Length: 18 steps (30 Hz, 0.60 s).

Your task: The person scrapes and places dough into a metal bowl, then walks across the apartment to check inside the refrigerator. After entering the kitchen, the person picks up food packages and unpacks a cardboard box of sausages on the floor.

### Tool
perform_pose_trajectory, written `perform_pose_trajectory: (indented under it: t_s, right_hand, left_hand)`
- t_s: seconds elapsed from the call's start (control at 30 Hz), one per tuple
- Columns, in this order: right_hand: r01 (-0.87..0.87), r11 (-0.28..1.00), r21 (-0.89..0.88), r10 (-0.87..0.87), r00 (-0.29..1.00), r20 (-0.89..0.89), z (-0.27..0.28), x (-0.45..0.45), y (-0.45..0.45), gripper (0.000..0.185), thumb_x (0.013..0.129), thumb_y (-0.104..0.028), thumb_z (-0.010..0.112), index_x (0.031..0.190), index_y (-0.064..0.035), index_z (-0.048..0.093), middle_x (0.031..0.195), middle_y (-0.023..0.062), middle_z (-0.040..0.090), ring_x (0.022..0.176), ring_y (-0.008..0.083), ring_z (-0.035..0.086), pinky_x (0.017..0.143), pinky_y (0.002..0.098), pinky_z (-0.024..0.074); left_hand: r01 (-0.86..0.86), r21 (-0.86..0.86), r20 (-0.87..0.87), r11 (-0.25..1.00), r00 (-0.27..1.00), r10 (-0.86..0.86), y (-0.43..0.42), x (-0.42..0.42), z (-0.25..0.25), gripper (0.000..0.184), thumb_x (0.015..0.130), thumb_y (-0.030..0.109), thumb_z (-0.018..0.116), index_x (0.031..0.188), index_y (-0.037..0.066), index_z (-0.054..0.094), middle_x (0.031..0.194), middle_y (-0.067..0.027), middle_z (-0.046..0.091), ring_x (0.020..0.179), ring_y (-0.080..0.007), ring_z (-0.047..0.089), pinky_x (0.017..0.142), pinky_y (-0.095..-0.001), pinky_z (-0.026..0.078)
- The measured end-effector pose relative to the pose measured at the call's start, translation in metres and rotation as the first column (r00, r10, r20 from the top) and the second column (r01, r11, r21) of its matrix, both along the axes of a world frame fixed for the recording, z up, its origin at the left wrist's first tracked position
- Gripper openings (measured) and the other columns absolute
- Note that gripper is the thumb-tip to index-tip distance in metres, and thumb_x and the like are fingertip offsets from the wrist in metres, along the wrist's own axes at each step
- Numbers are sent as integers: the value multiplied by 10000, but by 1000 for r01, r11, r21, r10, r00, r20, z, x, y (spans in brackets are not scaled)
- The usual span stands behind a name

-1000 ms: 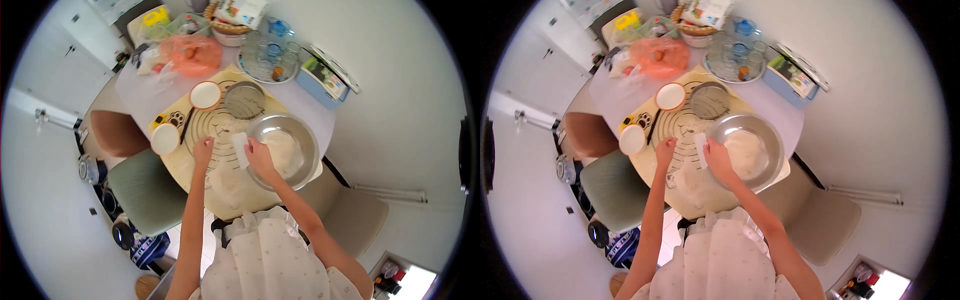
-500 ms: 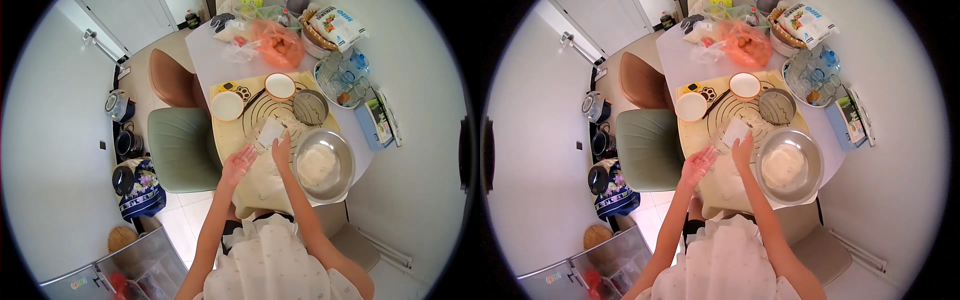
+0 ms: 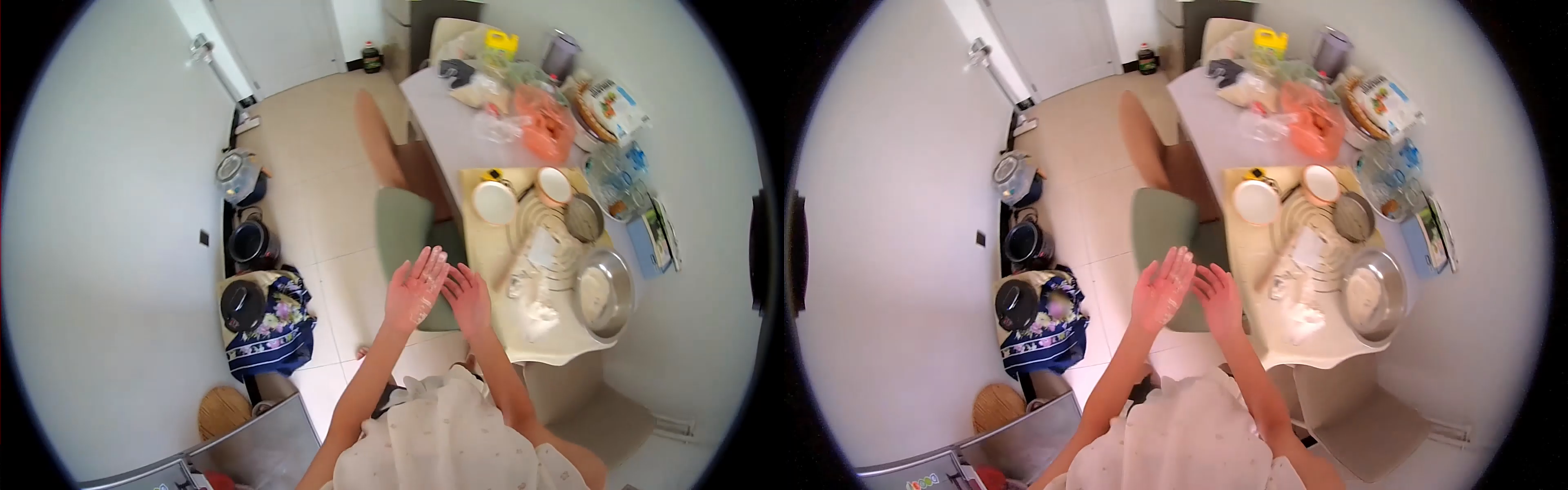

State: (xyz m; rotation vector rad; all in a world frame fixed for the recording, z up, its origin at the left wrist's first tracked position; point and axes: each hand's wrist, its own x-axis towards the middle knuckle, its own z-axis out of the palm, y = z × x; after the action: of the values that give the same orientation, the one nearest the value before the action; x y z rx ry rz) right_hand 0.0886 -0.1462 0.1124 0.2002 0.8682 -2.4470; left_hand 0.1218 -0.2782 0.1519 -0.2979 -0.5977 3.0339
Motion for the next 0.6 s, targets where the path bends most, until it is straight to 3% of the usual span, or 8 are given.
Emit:
perform_pose_trajectory:
  t_s: [0.03, 0.17, 0.33, 0.4, 0.47, 0.53, 0.57, 0.6]
  right_hand:
    - [40, 999, 22, -40, 999, 30, 0, 7, -24, 331, 845, -278, 383, 1084, -48, 393, 1002, 114, 491, 845, 202, 493, 774, 320, 390]
    - [-30, 980, 196, 12, 995, 95, -5, 15, -106, 152, 800, -163, 486, 916, -69, 462, 718, 24, 515, 616, 124, 479, 571, 250, 407]
    - [-97, 964, 249, 101, 995, -3, -4, -10, -172, 157, 795, -148, 489, 929, -72, 460, 734, 22, 512, 616, 95, 466, 554, 225, 397]
    - [-10, 946, 323, 29, 998, -52, -7, -32, -190, 165, 809, -128, 458, 956, -60, 430, 714, 39, 499, 587, 101, 460, 524, 228, 390]
    - [50, 949, 311, -27, 996, -79, -7, -54, -205, 148, 812, -132, 449, 943, -63, 444, 699, 31, 496, 594, 87, 453, 531, 215, 378]
    - [112, 942, 316, -68, 987, -148, -9, -81, -222, 138, 817, -141, 436, 928, -63, 458, 698, 25, 499, 601, 80, 447, 540, 207, 369]
    - [114, 938, 328, -63, 985, -163, -8, -94, -233, 134, 820, -145, 426, 907, -57, 474, 701, 29, 507, 604, 78, 448, 555, 204, 369]
    - [119, 941, 317, -73, 985, -154, -8, -109, -249, 134, 820, -145, 426, 907, -57, 474, 701, 29, 507, 604, 78, 448, 555, 204, 369]
  left_hand:
    - [-42, -90, 40, 995, 998, 46, -27, 11, 2, 371, 817, 127, 398, 1145, -43, 365, 1204, -157, 377, 1156, -259, 316, 976, -391, 262]
    - [-271, -108, 176, 957, 942, 287, -133, 47, -38, 271, 788, 50, 405, 1035, -53, 447, 1067, -151, 491, 1035, -256, 446, 957, -385, 305]
    - [-373, -32, 280, 927, 887, 367, -235, 71, -70, 239, 747, 1, 389, 954, -67, 486, 986, -173, 527, 991, -264, 478, 952, -402, 306]
    - [-430, 25, 268, 902, 873, 408, -266, 65, -90, 220, 741, -2, 381, 910, -66, 504, 955, -171, 537, 953, -270, 497, 958, -407, 294]
    - [-411, -9, 298, 912, 869, 395, -293, 45, -103, 194, 736, 7, 380, 852, -55, 522, 907, -165, 544, 896, -260, 520, 890, -378, 375]
    - [-251, -30, 233, 967, 939, 251, -324, 16, -117, 169, 733, 27, 376, 782, -38, 525, 804, -133, 549, 780, -232, 540, 770, -328, 451]
    - [-106, 233, 182, 967, 981, 64, -342, -3, -123, 123, 713, 15, 384, 721, -11, 504, 705, -93, 546, 743, -214, 530, 716, -324, 465]
    - [-99, 220, 190, 970, 980, 57, -355, -26, -121, 123, 713, 15, 384, 721, -11, 504, 705, -93, 546, 743, -214, 530, 716, -324, 465]
